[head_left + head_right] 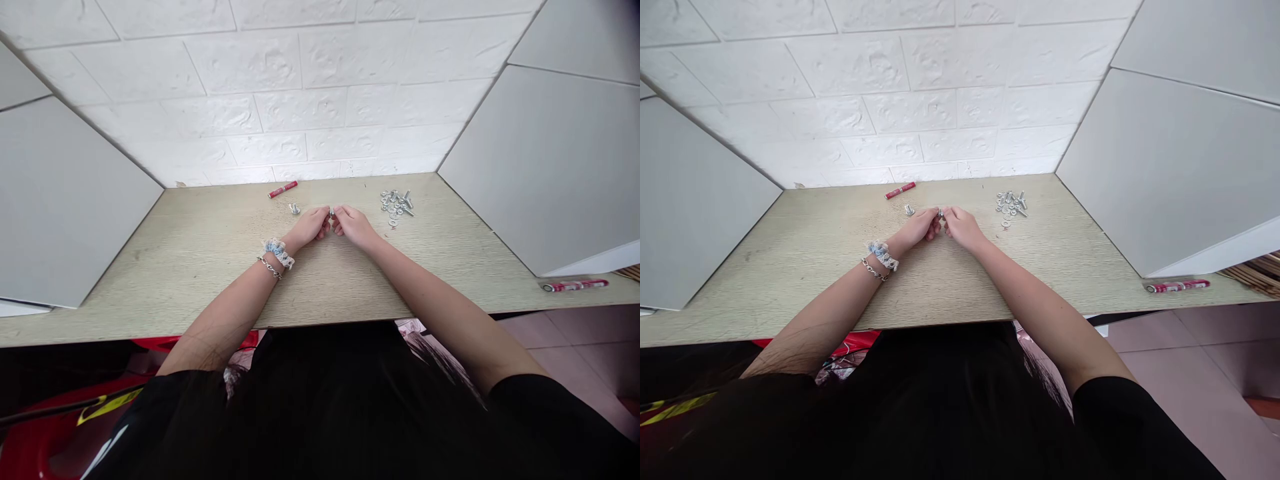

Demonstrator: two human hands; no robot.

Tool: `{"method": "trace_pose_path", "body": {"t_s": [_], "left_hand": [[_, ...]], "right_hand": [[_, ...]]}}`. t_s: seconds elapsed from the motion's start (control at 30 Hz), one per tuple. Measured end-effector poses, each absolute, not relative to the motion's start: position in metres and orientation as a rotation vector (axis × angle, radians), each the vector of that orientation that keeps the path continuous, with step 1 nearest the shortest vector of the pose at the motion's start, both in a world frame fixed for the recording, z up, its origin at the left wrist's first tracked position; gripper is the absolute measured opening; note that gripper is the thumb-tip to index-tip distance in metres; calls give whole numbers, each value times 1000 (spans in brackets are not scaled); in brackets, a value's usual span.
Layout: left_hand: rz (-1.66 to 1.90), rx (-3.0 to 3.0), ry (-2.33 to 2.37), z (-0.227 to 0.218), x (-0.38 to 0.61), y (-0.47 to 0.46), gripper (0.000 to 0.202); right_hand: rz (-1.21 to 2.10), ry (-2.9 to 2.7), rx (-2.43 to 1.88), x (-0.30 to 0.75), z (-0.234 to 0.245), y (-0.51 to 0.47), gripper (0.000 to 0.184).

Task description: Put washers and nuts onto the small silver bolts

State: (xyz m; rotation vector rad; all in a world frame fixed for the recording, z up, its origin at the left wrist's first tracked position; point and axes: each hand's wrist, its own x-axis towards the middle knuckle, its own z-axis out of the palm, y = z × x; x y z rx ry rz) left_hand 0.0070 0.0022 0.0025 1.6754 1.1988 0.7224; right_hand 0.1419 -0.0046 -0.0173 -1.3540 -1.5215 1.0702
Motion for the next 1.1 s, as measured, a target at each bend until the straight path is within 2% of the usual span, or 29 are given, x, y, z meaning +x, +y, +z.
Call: {"method": "trace_pose_path", "body": {"t_s": [0.13, 0.27, 0.3, 0.47, 0.6, 0.77, 0.87, 0.97, 1.0, 1.1], "left_hand": [[726, 1649, 1184, 4, 8, 1, 38], [704, 1632, 1225, 5, 8, 1, 39], [702, 1638, 1227, 5, 8, 1, 39], [713, 1659, 1203, 3, 9, 3, 40], [703, 1649, 1213, 3, 9, 3, 39], [711, 1659, 1188, 4, 8, 2, 39], [710, 1642, 1191, 3, 8, 2, 38], [713, 1636, 1192, 3, 7, 3, 39], [714, 1638, 1191, 3, 7, 3, 39], [717, 1636, 1196, 3, 8, 3, 40]], "right_hand": [[1081, -1615, -1312, 142, -20, -3, 35], [1033, -1622, -1288, 142, -24, -3, 8], [1028, -1620, -1263, 142, -26, -3, 8], [1006, -1575, -1263, 142, -25, -3, 24], [1040, -1496, -1346, 142, -17, -6, 13], [1017, -1603, -1348, 142, -14, -8, 34], [993, -1639, -1354, 142, -17, -6, 28], [969, -1636, -1312, 143, -22, -4, 12], [958, -1631, -1292, 143, -24, -3, 13], [931, -1592, -1280, 143, -25, -3, 33]]}}
